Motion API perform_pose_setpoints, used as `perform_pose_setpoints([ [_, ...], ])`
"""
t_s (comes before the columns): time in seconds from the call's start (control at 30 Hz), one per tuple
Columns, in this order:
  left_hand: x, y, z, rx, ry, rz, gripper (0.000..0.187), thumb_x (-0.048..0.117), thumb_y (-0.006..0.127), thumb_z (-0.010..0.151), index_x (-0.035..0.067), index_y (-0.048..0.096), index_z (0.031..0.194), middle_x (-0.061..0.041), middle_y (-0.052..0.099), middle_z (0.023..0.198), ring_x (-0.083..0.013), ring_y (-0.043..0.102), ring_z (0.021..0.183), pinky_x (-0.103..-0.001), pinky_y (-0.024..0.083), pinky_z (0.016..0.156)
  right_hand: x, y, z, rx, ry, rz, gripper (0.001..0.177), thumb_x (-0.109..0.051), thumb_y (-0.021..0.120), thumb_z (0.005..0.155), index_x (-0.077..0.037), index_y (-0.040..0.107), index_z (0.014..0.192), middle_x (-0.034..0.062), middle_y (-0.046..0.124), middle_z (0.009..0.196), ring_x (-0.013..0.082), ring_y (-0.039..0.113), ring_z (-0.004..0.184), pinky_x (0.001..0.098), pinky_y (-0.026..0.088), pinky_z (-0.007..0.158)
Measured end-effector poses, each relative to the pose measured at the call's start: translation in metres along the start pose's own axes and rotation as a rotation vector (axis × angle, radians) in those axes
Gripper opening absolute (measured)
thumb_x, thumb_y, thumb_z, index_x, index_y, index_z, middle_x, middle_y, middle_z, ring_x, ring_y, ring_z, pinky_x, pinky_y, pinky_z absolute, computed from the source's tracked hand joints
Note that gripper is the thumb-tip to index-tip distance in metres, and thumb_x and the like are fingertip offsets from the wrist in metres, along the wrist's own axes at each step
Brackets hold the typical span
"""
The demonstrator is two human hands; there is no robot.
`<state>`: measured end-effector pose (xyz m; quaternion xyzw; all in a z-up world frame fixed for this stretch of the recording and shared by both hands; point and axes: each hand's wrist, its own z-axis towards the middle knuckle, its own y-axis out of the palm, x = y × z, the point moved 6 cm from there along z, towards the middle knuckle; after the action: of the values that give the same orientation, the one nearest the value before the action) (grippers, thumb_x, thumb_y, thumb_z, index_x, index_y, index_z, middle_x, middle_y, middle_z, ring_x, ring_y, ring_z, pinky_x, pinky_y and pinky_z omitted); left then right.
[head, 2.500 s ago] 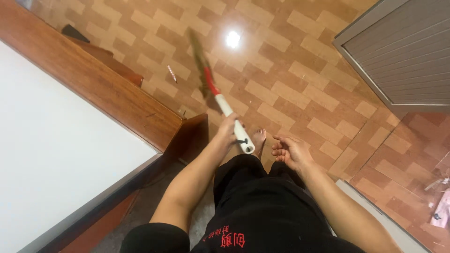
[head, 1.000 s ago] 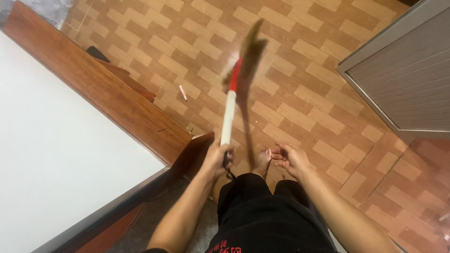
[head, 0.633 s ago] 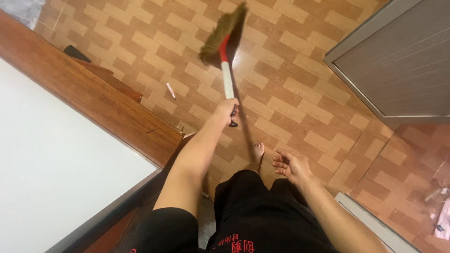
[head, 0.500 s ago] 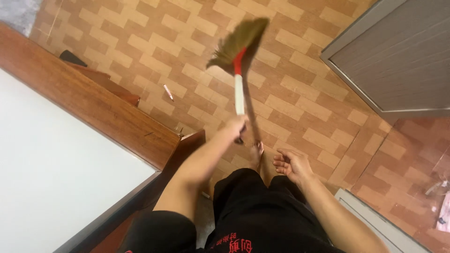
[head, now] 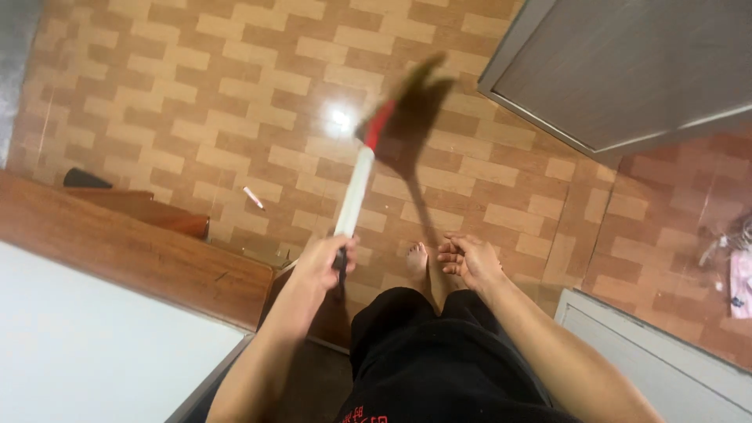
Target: Sweeping debris and trash from a tiled floor into a pile using a hand-held broom.
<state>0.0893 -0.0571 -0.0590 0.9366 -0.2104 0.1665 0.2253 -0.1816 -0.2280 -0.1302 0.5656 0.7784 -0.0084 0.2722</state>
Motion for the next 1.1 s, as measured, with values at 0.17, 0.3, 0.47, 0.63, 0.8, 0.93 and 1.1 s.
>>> perform_pose_setpoints([
  [0.17, 0.010, 0.036, 0.172, 0.107, -0.206, -0.199, 0.012, 0.010, 0.064, 0.097, 0.001, 0.058, 0.091, -0.007, 0.060, 0.073, -0.0153, 0.059, 0.059, -0.027, 0.051, 0.049, 0.013, -0.025, -0.022, 0.105, 0.042, 0.095, 0.032, -0.018, 0.051, 0.100, -0.002, 0.065, 0.125, 0.0154, 0.069, 0.090, 0.0270, 0.070, 0.078, 0.0389, 0.056, 0.061],
  [0.3, 0.019, 0.116, 0.193, 0.075, -0.105, 0.109, 0.014, 0.013, 0.070, 0.094, 0.005, 0.060, 0.089, -0.005, 0.062, 0.073, -0.0128, 0.059, 0.058, -0.027, 0.044, 0.046, 0.027, -0.052, -0.022, 0.064, 0.049, 0.164, 0.029, -0.022, 0.052, 0.101, -0.005, 0.063, 0.122, 0.0131, 0.069, 0.090, 0.0264, 0.069, 0.078, 0.0401, 0.054, 0.060],
  [0.47, -0.152, 0.125, 0.255, 0.122, -0.333, 0.327, 0.037, 0.027, 0.075, 0.083, 0.021, 0.044, 0.063, 0.003, 0.043, 0.052, -0.0158, 0.036, 0.039, -0.035, 0.022, 0.036, 0.024, -0.081, -0.035, 0.073, 0.037, 0.245, 0.026, -0.021, 0.054, 0.102, -0.005, 0.066, 0.119, 0.0132, 0.070, 0.092, 0.0258, 0.069, 0.081, 0.0400, 0.054, 0.063],
  [0.63, -0.287, 0.180, 0.112, -0.081, -0.519, 0.216, 0.017, 0.018, 0.070, 0.091, 0.011, 0.060, 0.079, -0.004, 0.056, 0.061, -0.0179, 0.052, 0.047, -0.033, 0.036, 0.039, 0.060, -0.141, -0.026, 0.104, 0.090, 0.353, 0.027, -0.022, 0.053, 0.101, -0.003, 0.066, 0.116, 0.0114, 0.070, 0.093, 0.0235, 0.068, 0.079, 0.0417, 0.057, 0.067],
  [0.8, -0.287, 0.194, 0.023, -0.206, -0.492, 0.194, 0.015, 0.012, 0.071, 0.089, 0.008, 0.057, 0.085, -0.005, 0.057, 0.064, -0.0159, 0.053, 0.045, -0.028, 0.032, 0.034, 0.033, -0.120, -0.084, 0.116, 0.180, 0.213, 0.034, -0.037, 0.051, 0.097, -0.008, 0.065, 0.111, 0.0072, 0.065, 0.085, 0.0224, 0.061, 0.068, 0.0464, 0.057, 0.061],
  [0.93, -0.237, 0.214, -0.071, -0.116, -0.335, 0.115, 0.067, 0.001, 0.065, 0.089, 0.041, 0.039, 0.137, -0.005, 0.056, 0.076, -0.0126, 0.053, 0.051, -0.028, 0.039, 0.039, 0.059, -0.093, -0.069, -0.125, 0.168, 0.177, 0.044, -0.042, 0.061, 0.096, 0.001, 0.067, 0.107, 0.0149, 0.069, 0.085, 0.0265, 0.065, 0.066, 0.0398, 0.056, 0.056],
  [1.1, -0.243, 0.200, -0.151, -0.050, -0.231, -0.009, 0.085, 0.005, 0.061, 0.087, 0.051, 0.034, 0.153, -0.005, 0.055, 0.076, -0.0105, 0.052, 0.051, -0.024, 0.038, 0.039, 0.068, -0.038, -0.126, -0.246, 0.196, 0.228, 0.030, -0.019, 0.068, 0.091, -0.003, 0.059, 0.115, 0.0135, 0.069, 0.086, 0.0277, 0.071, 0.074, 0.0435, 0.062, 0.064],
])
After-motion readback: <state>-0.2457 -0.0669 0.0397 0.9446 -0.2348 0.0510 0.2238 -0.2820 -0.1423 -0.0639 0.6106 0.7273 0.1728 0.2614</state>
